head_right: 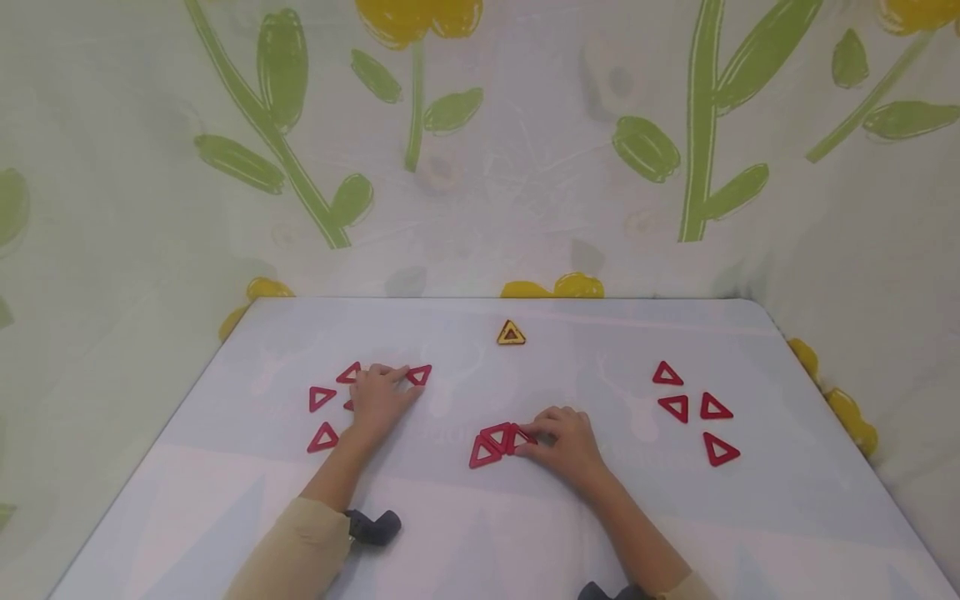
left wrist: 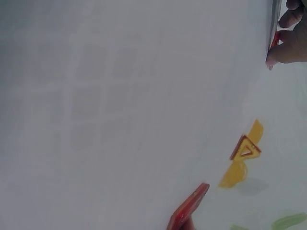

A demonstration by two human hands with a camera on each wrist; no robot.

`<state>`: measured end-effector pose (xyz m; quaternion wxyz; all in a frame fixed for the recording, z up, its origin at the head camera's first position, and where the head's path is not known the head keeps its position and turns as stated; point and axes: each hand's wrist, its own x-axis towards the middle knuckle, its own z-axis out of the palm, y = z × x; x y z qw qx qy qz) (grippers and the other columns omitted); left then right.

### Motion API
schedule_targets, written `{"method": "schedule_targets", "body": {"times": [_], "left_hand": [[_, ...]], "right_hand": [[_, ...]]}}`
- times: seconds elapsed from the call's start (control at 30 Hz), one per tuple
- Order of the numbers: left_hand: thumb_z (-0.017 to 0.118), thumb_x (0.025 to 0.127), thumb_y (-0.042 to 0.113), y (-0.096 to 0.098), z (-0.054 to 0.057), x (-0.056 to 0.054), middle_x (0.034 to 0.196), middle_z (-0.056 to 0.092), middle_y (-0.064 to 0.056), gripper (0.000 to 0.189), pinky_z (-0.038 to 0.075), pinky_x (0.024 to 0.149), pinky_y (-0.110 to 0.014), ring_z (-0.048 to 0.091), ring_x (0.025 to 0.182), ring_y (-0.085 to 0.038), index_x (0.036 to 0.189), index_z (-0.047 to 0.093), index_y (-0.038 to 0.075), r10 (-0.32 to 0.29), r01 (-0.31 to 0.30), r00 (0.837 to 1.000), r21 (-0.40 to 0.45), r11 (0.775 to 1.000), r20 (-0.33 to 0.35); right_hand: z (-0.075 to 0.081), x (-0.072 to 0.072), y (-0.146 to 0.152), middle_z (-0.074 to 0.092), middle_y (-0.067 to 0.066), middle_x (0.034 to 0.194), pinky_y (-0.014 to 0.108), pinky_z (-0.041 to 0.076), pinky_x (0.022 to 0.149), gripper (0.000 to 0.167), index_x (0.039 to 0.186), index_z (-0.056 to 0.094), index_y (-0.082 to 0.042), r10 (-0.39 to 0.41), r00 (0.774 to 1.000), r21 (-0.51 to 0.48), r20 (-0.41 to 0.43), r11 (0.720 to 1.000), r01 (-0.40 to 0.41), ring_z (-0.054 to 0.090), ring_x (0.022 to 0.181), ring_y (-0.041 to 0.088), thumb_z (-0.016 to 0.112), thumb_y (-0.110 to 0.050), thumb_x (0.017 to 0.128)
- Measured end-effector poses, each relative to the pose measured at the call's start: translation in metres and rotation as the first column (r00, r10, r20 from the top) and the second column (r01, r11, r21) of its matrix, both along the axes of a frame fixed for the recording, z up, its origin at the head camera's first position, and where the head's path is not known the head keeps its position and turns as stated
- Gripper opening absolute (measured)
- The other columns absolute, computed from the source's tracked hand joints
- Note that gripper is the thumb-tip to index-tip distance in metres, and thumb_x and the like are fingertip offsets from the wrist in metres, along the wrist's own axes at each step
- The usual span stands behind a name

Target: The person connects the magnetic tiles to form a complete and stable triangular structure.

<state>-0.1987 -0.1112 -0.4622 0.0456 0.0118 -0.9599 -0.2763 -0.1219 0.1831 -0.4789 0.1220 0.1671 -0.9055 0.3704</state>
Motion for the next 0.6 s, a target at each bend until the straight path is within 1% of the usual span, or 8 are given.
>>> {"method": "schedule_targets", "body": {"times": [0.1, 0.23, 0.43, 0.6], "left_hand": [[0.072, 0.082, 0.034, 0.003, -0.001, 0.0, 0.117, 0.051, -0.016, 0.051, 0.028, 0.094, -0.051, 0.041, 0.112, -0.034, 0.128, 0.061, 0.016, -0.029, 0.028, 0.999, 0.052, 0.998, 0.024], [0.073, 0.081, 0.031, 0.008, 0.001, 0.001, 0.116, 0.05, -0.017, 0.05, 0.027, 0.093, -0.051, 0.04, 0.11, -0.034, 0.128, 0.061, 0.016, -0.065, 0.062, 0.997, 0.093, 0.994, 0.037], [0.073, 0.081, 0.029, 0.016, 0.004, 0.002, 0.116, 0.049, -0.015, 0.051, 0.028, 0.092, -0.048, 0.039, 0.111, -0.032, 0.129, 0.06, 0.017, -0.116, 0.106, 0.99, 0.127, 0.986, 0.081], [0.074, 0.081, 0.029, 0.022, 0.005, 0.003, 0.117, 0.048, -0.014, 0.051, 0.029, 0.09, -0.047, 0.039, 0.11, -0.03, 0.129, 0.061, 0.018, -0.15, 0.135, 0.984, 0.149, 0.98, 0.097]], "right_hand": [[0.0, 0.0, 0.0, 0.062, -0.008, 0.085, 0.034, 0.036, 0.074, 0.028, 0.094, 0.077, -0.014, 0.003, 1.0, -0.003, 0.001, 1.0, -0.003, 0.052, 0.083, 0.01, 0.085, -0.019, 0.067], [0.0, 0.0, 0.0, 0.062, -0.008, 0.085, 0.035, 0.035, 0.074, 0.028, 0.094, 0.077, -0.014, 0.0, 1.0, -0.003, 0.002, 1.0, 0.0, 0.052, 0.083, 0.01, 0.085, -0.019, 0.067], [0.0, 0.0, 0.0, 0.062, -0.009, 0.085, 0.034, 0.035, 0.073, 0.029, 0.094, 0.077, -0.015, 0.0, 1.0, -0.003, -0.007, 1.0, 0.0, 0.051, 0.082, 0.009, 0.085, -0.02, 0.067], [-0.001, 0.0, 0.001, 0.061, -0.009, 0.085, 0.033, 0.035, 0.074, 0.029, 0.095, 0.077, -0.014, 0.008, 1.0, 0.01, -0.017, 1.0, -0.008, 0.05, 0.083, 0.008, 0.084, -0.019, 0.068]]}}
